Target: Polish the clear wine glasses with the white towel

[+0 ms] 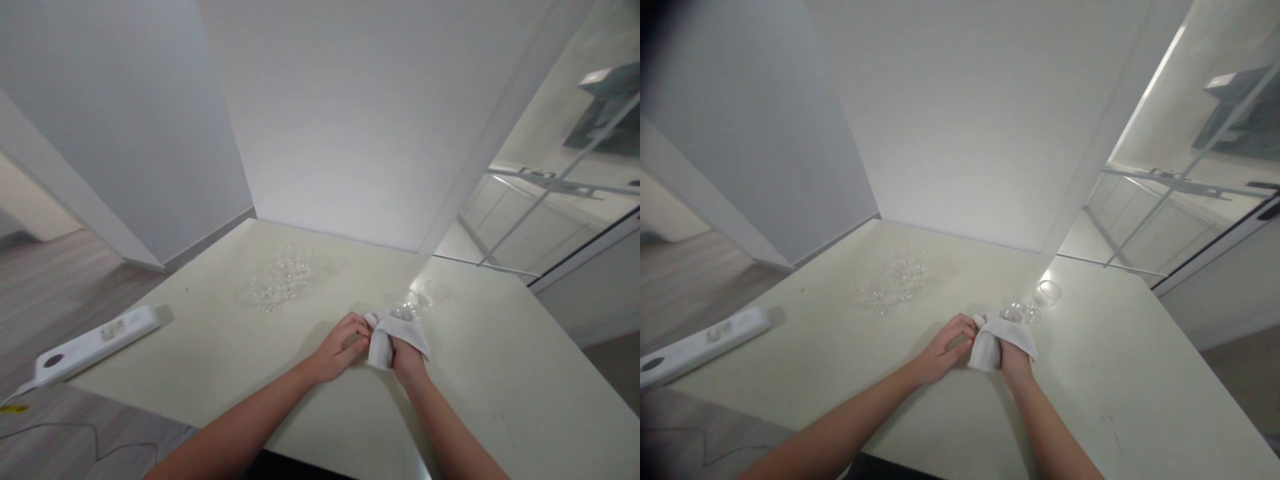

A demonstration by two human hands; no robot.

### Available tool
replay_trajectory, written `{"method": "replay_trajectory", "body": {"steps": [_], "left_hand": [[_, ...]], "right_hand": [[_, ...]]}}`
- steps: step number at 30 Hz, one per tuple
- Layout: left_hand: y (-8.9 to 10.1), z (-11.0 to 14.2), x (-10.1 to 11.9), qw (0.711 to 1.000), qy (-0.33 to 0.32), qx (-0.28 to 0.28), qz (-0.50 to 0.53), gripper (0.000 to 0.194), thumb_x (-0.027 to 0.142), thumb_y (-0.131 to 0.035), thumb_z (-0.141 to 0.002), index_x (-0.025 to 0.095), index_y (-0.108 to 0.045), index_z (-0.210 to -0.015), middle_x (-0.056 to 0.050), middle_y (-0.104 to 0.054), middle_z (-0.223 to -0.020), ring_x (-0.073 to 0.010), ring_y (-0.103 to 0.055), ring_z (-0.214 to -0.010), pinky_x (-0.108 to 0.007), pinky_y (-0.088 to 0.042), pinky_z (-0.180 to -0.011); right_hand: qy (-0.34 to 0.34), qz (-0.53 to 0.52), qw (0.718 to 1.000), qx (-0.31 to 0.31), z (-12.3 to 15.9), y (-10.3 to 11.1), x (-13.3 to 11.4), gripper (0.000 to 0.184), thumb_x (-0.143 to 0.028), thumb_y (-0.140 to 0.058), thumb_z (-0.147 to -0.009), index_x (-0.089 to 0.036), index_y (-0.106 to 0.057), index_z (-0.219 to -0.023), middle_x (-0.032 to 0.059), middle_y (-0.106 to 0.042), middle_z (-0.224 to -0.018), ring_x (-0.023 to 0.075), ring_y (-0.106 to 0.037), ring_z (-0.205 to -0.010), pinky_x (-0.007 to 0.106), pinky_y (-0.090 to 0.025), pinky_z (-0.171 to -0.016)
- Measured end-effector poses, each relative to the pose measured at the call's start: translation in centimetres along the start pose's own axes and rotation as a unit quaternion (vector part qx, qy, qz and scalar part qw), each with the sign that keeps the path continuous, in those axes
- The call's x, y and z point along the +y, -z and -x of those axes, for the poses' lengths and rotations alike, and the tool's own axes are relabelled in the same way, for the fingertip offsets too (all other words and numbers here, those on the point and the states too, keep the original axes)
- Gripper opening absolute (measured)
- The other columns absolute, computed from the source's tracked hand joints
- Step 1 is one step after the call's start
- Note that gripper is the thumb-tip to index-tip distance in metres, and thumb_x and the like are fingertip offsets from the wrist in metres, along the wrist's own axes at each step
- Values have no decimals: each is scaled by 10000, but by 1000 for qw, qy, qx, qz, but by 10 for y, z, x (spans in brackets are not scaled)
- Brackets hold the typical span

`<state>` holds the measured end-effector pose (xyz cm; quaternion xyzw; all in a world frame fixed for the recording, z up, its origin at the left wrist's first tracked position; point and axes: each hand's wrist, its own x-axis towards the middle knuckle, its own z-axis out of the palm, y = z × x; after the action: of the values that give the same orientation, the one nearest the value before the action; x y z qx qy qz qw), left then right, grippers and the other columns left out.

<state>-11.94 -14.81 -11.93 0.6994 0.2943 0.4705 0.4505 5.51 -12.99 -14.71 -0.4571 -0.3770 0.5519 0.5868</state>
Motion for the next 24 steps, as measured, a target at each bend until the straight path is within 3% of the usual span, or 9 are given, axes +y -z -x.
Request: {"method": "replay_trajectory", "body": {"steps": [2, 3, 6, 9, 11, 13, 16, 21, 24], "left_hand": [[4, -1, -1, 999, -1, 48, -11, 264, 391, -502, -962, 164, -625, -905, -74, -583, -973, -187, -545, -965, -327, -409, -900], [6, -2, -3, 997, 15, 79, -2, 251, 394, -511, -958, 168, -615, -924, -68, -579, -965, -181, -547, -946, -316, -415, -870], [9, -4, -15, 989, 58, 124, 62, 304, 441, -632, -880, 184, -565, -1028, -54, -567, -996, -169, -547, -915, -281, -422, -793], [9, -5, -22, 980, 72, 110, 149, 476, 445, -774, -753, 196, -538, -1083, -43, -574, -992, -158, -553, -878, -265, -418, -763], [10, -4, -21, 971, 81, 86, 207, 513, 418, -803, -728, 200, -536, -1108, -59, -606, -1013, -168, -573, -902, -275, -414, -781], [11, -4, -19, 960, 78, 31, 268, 561, 428, -797, -735, 206, -526, -1173, -109, -630, -1122, -217, -592, -1020, -320, -411, -850], [13, -4, -18, 953, 55, -15, 299, 657, 487, -800, -712, 217, -520, -1241, -158, -581, -1289, -286, -530, -1209, -377, -384, -940], [12, -5, -23, 983, 44, 66, 167, 747, 376, -880, -631, 234, -529, -1275, -89, -618, -1116, -209, -574, -1032, -306, -402, -848], [14, -3, -16, 977, 43, -17, 206, 708, 403, -817, -723, 215, -506, -1329, -113, -648, -1107, -235, -591, -1069, -360, -401, -924]], "right_hand": [[-20, 16, 998, 58, -2, 8, -4, 349, -472, -760, -634, -206, -695, -850, 40, -739, -869, 239, -678, -851, 368, -550, -780], [-35, 35, 997, 55, -1, 11, -5, 385, -479, -777, -609, -200, -698, -863, 50, -743, -882, 252, -682, -872, 382, -549, -800], [-105, 103, 986, -81, 9, 15, -3, 456, -490, -810, -586, -170, -715, -896, 97, -752, -955, 292, -688, -939, 447, -532, -885], [-132, 176, 949, -228, 19, 14, 5, 503, -513, -796, -634, -194, -719, -1015, 119, -715, -1164, 320, -637, -1126, 534, -409, -1061], [-115, 211, 931, -273, 20, 14, 11, 527, -527, -774, -673, -237, -699, -1106, 103, -661, -1289, 306, -568, -1245, 536, -299, -1147], [-88, 215, 923, -306, 19, 15, 14, 514, -530, -737, -724, -257, -678, -1155, 91, -643, -1319, 281, -551, -1268, 521, -272, -1167], [-48, 220, 919, -324, 16, 9, 13, 468, -533, -686, -774, -234, -683, -1134, 97, -688, -1224, 277, -598, -1193, 521, -335, -1131], [28, 300, 913, -273, 16, -9, -1, 428, -500, -706, -744, -218, -712, -1066, 84, -734, -1020, 280, -669, -986, 461, -486, -992], [34, 295, 903, -311, 17, -1, -6, 386, -480, -675, -774, -211, -705, -1050, 81, -728, -1023, 259, -669, -962, 462, -489, -990]]}}
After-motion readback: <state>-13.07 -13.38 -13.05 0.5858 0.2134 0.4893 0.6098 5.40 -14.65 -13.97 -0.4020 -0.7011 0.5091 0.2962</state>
